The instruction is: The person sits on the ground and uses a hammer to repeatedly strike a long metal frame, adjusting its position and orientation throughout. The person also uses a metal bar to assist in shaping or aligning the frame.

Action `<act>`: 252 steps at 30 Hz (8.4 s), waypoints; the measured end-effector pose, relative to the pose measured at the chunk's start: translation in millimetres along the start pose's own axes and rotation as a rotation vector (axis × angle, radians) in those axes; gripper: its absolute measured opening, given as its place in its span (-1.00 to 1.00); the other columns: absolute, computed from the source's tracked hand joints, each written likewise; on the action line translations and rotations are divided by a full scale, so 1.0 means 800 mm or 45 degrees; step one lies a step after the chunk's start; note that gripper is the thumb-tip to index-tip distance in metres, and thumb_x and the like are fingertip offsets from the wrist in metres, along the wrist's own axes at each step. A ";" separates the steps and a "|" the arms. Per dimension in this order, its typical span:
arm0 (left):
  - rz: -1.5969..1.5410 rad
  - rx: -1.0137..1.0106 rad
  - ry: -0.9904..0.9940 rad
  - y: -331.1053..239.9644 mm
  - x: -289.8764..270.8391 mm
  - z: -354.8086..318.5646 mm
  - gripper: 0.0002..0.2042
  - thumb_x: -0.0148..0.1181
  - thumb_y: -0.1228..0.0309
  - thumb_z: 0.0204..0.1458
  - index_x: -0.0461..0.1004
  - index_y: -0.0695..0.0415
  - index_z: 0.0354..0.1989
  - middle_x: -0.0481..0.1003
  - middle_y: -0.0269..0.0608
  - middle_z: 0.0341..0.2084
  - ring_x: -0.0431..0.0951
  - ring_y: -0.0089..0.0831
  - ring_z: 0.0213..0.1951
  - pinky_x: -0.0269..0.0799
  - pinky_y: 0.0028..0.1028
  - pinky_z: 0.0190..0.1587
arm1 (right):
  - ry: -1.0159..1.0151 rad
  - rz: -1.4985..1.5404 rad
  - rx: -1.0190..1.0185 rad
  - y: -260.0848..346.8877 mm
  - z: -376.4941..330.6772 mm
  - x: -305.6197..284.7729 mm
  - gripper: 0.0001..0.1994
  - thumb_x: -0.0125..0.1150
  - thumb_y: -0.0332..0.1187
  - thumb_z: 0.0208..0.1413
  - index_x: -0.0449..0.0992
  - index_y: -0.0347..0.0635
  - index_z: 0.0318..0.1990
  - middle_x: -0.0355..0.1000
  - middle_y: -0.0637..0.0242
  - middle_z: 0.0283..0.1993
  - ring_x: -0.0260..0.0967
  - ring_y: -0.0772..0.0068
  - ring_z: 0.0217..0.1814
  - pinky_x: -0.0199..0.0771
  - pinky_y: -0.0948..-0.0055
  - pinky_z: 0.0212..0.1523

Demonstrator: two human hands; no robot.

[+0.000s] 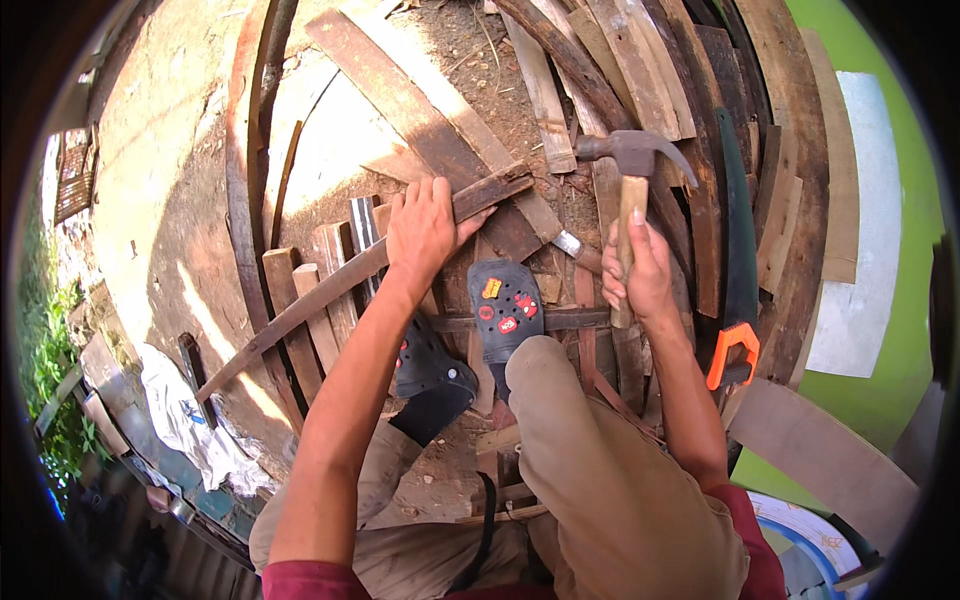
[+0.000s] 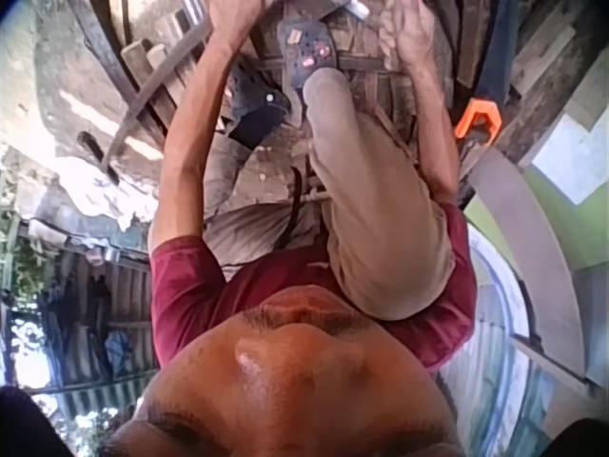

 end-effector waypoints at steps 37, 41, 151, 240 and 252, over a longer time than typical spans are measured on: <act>-0.024 -0.061 0.122 -0.001 0.002 0.000 -0.43 0.33 -0.14 -0.04 0.39 0.16 -0.18 0.46 -0.14 -0.22 0.46 -0.19 -0.07 0.35 -0.25 -0.02 | 0.240 0.344 0.396 -0.024 0.037 -0.008 -0.48 -0.22 0.23 0.41 0.30 -0.07 -0.26 0.08 0.55 -0.67 -0.11 0.69 -0.86 -0.01 0.58 -0.89; -0.026 -0.066 0.097 -0.003 0.002 0.001 -0.43 0.34 -0.14 -0.05 0.39 0.15 -0.19 0.46 -0.15 -0.22 0.47 -0.19 -0.08 0.35 -0.25 -0.02 | 0.191 0.356 0.418 -0.026 0.038 -0.001 -0.49 -0.21 0.23 0.40 0.29 -0.06 -0.27 0.06 0.56 -0.68 -0.11 0.70 -0.86 -0.03 0.60 -0.91; -0.530 -0.050 0.070 -0.004 0.005 -0.044 -0.29 0.57 0.27 -0.17 0.36 0.28 0.15 0.45 0.10 0.00 0.48 0.07 0.07 0.44 -0.17 0.08 | -0.083 -0.264 0.378 -0.041 -0.057 -0.023 -0.63 -0.05 -0.01 0.45 0.32 -0.14 -0.23 0.16 0.50 -0.57 0.07 0.67 -0.69 0.14 0.56 -0.69; -0.153 -0.226 -0.039 0.066 -0.002 -0.087 -0.30 0.47 -0.04 -0.16 0.49 0.20 0.08 0.53 -0.04 -0.09 0.53 -0.05 -0.05 0.41 -0.17 0.02 | 0.742 0.479 1.156 0.057 0.013 0.085 -0.62 -0.10 -0.01 0.41 0.31 -0.20 -0.02 0.16 0.54 -0.53 0.05 0.79 -0.77 0.08 0.65 -0.83; -0.141 -0.122 -0.261 0.055 0.018 -0.103 -0.22 0.49 -0.09 -0.20 0.45 0.30 0.06 0.50 0.00 -0.10 0.49 -0.06 -0.04 0.36 -0.13 0.04 | 0.715 0.248 1.179 0.040 0.001 0.035 -0.57 -0.09 0.05 0.41 0.34 -0.20 -0.03 0.15 0.52 -0.61 0.02 0.73 -0.85 0.01 0.60 -0.93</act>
Point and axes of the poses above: each hand's wrist, its own z-axis towards the middle knuckle, its own x-axis out of the palm, y = z × x, the point moved 1 cm from there along z, towards the middle knuckle
